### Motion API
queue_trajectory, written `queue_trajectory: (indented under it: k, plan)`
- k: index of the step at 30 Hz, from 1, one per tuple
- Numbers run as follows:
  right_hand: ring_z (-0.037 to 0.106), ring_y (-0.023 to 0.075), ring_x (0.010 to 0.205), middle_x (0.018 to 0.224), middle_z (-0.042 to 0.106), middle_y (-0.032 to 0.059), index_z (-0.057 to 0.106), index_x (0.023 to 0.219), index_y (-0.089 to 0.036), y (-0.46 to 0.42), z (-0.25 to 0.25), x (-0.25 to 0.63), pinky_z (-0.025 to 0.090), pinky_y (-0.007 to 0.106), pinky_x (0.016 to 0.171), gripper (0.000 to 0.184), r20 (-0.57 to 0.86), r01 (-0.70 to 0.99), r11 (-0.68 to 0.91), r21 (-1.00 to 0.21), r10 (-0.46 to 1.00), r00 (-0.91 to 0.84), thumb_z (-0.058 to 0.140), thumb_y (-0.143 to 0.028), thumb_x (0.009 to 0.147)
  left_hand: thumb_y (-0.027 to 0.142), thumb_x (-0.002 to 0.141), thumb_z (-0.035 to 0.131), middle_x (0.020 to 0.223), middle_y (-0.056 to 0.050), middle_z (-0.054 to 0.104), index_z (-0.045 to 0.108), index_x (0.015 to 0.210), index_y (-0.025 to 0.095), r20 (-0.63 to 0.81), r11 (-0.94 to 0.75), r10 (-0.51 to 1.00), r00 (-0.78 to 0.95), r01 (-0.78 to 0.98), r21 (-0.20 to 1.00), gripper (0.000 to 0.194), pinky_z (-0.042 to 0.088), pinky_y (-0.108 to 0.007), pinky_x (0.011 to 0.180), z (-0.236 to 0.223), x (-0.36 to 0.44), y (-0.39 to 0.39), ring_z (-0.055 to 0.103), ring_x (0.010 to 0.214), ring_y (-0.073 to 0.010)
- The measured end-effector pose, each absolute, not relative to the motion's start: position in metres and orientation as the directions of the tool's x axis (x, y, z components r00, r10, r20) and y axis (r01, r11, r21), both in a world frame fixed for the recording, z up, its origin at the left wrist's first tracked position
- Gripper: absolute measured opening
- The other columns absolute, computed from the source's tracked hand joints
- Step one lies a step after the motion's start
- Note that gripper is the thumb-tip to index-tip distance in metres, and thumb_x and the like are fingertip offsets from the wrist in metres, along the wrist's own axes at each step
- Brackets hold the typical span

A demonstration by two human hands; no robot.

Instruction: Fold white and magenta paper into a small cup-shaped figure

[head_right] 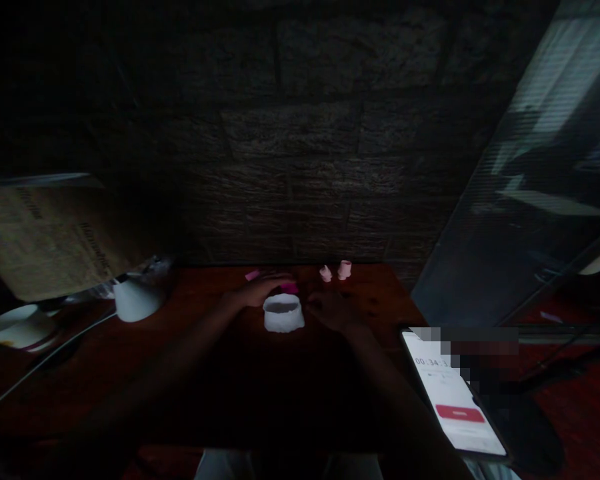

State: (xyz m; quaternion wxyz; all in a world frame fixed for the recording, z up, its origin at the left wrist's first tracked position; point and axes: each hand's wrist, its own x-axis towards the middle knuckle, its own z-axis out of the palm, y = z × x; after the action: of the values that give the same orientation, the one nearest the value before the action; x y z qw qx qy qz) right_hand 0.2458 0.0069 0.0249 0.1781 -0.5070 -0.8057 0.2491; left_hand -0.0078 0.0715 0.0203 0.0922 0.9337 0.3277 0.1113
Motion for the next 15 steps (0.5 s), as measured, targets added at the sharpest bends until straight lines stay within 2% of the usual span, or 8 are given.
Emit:
queue_trajectory:
  k: [2, 5, 10, 13, 15]
  plan:
    - [0.073, 0.0217, 0.088, 0.102, 0.078, 0.0074, 0.075, 0.105, -0.02, 0.0076, 0.0234, 0.246, 0.052, 0.033, 0.084, 0.024, 0.043, 0.726, 0.362, -0.584, 0.907, -0.418, 0.056, -0.026, 0.093, 0.011, 0.084, 0.062, 0.146, -0.015, 0.056, 0.06, 0.133, 0.019, 0.158, -0.755, 0.651, 0.743, 0.611, 0.236, 0.049, 0.037, -0.043, 0.114, 0.0219, -0.0022, 0.0701, 0.049, 0.137, -0.0282]
    - [0.073, 0.0221, 0.09, 0.101, 0.078, 0.008, 0.076, 0.103, -0.019, 0.0092, 0.0203, 0.2457, 0.052, 0.033, 0.083, 0.023, 0.061, 0.721, 0.371, -0.585, 0.907, -0.417, 0.056, -0.025, 0.092, 0.019, 0.082, 0.068, 0.15, -0.017, 0.051, 0.059, 0.13, 0.016, 0.143, -0.748, 0.659, 0.739, 0.621, 0.234, 0.049, 0.034, -0.042, 0.115, 0.0256, 0.0034, 0.0673, 0.049, 0.136, -0.0296]
    - [0.072, 0.0207, 0.084, 0.097, 0.078, 0.0083, 0.075, 0.105, -0.018, 0.0108, 0.0189, 0.247, 0.052, 0.033, 0.081, 0.024, 0.059, 0.716, 0.372, -0.591, 0.905, -0.421, 0.056, -0.027, 0.093, 0.026, 0.083, 0.067, 0.132, -0.012, 0.066, 0.055, 0.131, 0.021, 0.056, -0.681, 0.711, 0.701, 0.666, 0.304, 0.05, 0.046, -0.037, 0.101, 0.0291, 0.0042, 0.0672, 0.062, 0.117, -0.0262]
    - [0.07, 0.0197, 0.08, 0.095, 0.077, 0.0078, 0.074, 0.105, -0.018, 0.0102, 0.0211, 0.2481, 0.052, 0.033, 0.078, 0.025, 0.043, 0.709, 0.368, -0.601, 0.901, -0.432, 0.054, -0.029, 0.094, 0.023, 0.078, 0.07, 0.136, -0.014, 0.062, 0.055, 0.134, 0.022, 0.152, -0.673, 0.727, 0.669, 0.652, 0.348, 0.058, 0.044, -0.039, 0.102, 0.0295, 0.0037, 0.0686, 0.058, 0.124, -0.029]
    - [0.07, 0.0196, 0.078, 0.093, 0.077, 0.0085, 0.073, 0.105, -0.016, 0.0097, 0.0226, 0.2482, 0.051, 0.032, 0.075, 0.025, 0.031, 0.712, 0.361, -0.602, 0.902, -0.43, 0.054, -0.029, 0.095, 0.02, 0.075, 0.071, 0.131, -0.012, 0.064, 0.061, 0.126, 0.024, 0.258, -0.693, 0.716, 0.649, 0.613, 0.379, 0.052, 0.044, -0.039, 0.102, 0.0305, 0.0034, 0.0694, 0.058, 0.122, -0.0291]
